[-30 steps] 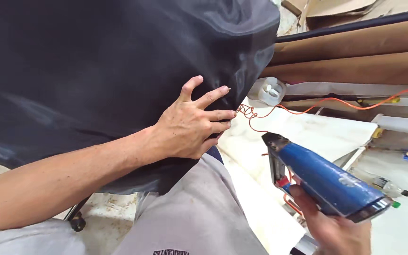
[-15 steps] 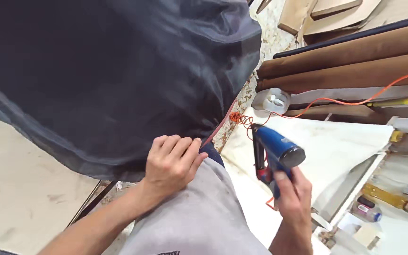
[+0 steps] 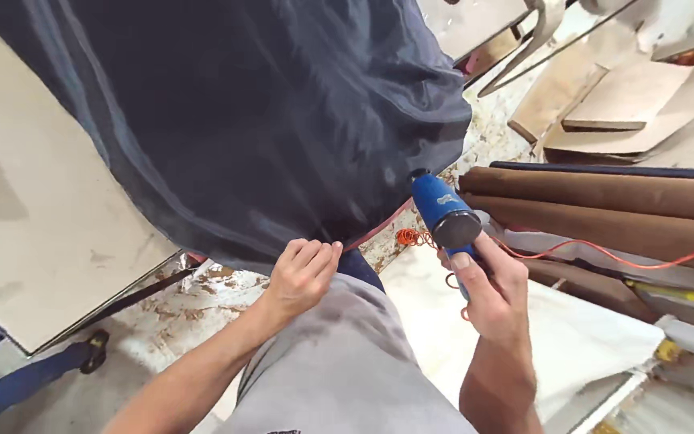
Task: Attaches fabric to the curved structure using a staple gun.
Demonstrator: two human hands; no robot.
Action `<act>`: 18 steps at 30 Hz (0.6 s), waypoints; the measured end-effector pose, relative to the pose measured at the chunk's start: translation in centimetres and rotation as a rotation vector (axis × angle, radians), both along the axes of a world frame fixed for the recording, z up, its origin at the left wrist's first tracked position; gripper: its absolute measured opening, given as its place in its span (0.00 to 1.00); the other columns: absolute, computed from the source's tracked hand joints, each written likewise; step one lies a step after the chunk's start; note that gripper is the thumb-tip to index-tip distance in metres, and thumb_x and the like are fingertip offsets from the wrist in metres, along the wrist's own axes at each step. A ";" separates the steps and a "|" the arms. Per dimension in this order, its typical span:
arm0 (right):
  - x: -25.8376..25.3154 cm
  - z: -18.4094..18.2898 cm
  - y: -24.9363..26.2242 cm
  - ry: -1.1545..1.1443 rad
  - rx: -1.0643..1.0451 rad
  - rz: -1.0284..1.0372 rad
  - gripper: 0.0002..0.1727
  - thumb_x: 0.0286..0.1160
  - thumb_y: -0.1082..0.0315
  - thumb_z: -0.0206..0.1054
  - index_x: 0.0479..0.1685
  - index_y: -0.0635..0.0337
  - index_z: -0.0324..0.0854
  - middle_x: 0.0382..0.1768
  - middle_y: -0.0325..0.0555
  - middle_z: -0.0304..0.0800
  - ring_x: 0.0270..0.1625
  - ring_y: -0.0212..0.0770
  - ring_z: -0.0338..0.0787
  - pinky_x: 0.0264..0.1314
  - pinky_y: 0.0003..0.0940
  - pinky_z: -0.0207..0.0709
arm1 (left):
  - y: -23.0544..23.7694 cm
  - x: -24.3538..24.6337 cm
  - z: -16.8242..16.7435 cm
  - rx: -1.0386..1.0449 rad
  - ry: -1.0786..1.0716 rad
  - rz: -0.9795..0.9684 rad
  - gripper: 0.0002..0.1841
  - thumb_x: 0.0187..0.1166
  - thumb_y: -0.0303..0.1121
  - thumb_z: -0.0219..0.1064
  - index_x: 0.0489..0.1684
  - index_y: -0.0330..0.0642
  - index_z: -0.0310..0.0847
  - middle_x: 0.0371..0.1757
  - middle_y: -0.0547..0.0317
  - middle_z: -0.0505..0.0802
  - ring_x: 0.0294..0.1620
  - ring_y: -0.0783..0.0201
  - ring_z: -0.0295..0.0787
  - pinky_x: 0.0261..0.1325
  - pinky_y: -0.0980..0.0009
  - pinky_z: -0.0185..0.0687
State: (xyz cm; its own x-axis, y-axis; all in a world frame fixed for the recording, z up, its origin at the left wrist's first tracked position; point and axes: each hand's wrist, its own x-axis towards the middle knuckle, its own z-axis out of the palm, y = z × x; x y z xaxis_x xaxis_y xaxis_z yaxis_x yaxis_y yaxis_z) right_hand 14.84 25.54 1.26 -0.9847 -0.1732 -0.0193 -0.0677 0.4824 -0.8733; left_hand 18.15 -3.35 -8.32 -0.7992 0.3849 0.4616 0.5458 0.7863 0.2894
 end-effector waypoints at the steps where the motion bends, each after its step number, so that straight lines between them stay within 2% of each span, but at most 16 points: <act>1: 0.5 -0.3 0.3 -0.025 -0.028 -0.005 0.34 0.89 0.49 0.53 0.74 0.74 0.77 0.47 0.48 0.93 0.44 0.29 0.91 0.48 0.30 0.89 | 0.1 0.1 0.0 -0.003 0.005 -0.003 0.12 0.81 0.26 0.61 0.54 0.38 0.91 0.39 0.53 0.94 0.42 0.54 0.87 0.55 0.60 0.77; 5: 3.4 -1.0 0.6 -0.072 -0.058 -0.061 0.36 0.88 0.46 0.54 0.74 0.73 0.76 0.48 0.47 0.93 0.43 0.28 0.90 0.47 0.28 0.87 | 0.0 -0.1 0.0 0.024 -0.001 -0.034 0.12 0.81 0.26 0.62 0.53 0.36 0.91 0.38 0.52 0.94 0.41 0.54 0.88 0.53 0.61 0.80; 8: 6.0 -1.0 -0.3 -0.095 -0.001 -0.124 0.40 0.80 0.37 0.63 0.72 0.69 0.79 0.50 0.41 0.94 0.47 0.23 0.91 0.51 0.26 0.88 | -0.1 -0.2 0.0 0.054 -0.014 -0.043 0.12 0.80 0.26 0.62 0.51 0.36 0.92 0.38 0.51 0.95 0.41 0.54 0.89 0.53 0.62 0.82; 10: 7.7 -1.0 -1.3 -0.105 0.049 -0.194 0.34 0.72 0.38 0.71 0.60 0.61 0.85 0.45 0.32 0.95 0.46 0.19 0.92 0.49 0.23 0.90 | -0.2 -0.4 0.1 0.071 -0.028 -0.041 0.12 0.79 0.26 0.63 0.50 0.37 0.92 0.38 0.51 0.95 0.41 0.54 0.90 0.52 0.62 0.84; 11: 8.5 -1.0 -1.8 -0.115 0.043 -0.220 0.28 0.71 0.41 0.74 0.54 0.57 0.86 0.42 0.30 0.95 0.45 0.20 0.93 0.48 0.23 0.91 | -0.2 -0.4 0.1 0.078 -0.033 -0.044 0.11 0.79 0.26 0.63 0.50 0.37 0.93 0.37 0.52 0.95 0.41 0.54 0.90 0.51 0.62 0.84; 13: 9.7 -1.1 -2.6 -0.129 0.000 -0.234 0.22 0.72 0.46 0.75 0.49 0.55 0.87 0.40 0.30 0.95 0.45 0.22 0.94 0.48 0.25 0.91 | -0.4 -0.6 0.2 0.084 -0.038 -0.064 0.11 0.79 0.25 0.63 0.50 0.37 0.93 0.37 0.52 0.95 0.41 0.54 0.90 0.50 0.63 0.83; 15: 10.5 -1.1 -3.5 -0.137 -0.001 -0.234 0.20 0.74 0.48 0.74 0.49 0.55 0.87 0.40 0.30 0.95 0.45 0.22 0.93 0.48 0.24 0.91 | -0.5 -0.8 0.4 0.059 -0.049 -0.111 0.12 0.79 0.24 0.62 0.51 0.36 0.92 0.39 0.51 0.96 0.42 0.53 0.91 0.51 0.63 0.84; 18: 10.9 -1.0 -4.7 -0.152 0.051 -0.227 0.23 0.73 0.48 0.72 0.55 0.56 0.87 0.43 0.31 0.96 0.46 0.20 0.93 0.49 0.22 0.90 | -0.6 -1.1 1.0 -0.024 -0.062 -0.178 0.13 0.80 0.22 0.60 0.52 0.34 0.91 0.43 0.50 0.96 0.43 0.53 0.92 0.53 0.62 0.85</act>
State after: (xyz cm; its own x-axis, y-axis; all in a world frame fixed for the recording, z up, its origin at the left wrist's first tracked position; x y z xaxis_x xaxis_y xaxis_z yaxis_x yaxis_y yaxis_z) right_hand 25.73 20.89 0.22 -0.9833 0.0567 -0.1727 0.1770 0.5135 -0.8396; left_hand 17.09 -3.98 -7.34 -0.7441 0.5331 0.4027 0.6587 0.6859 0.3092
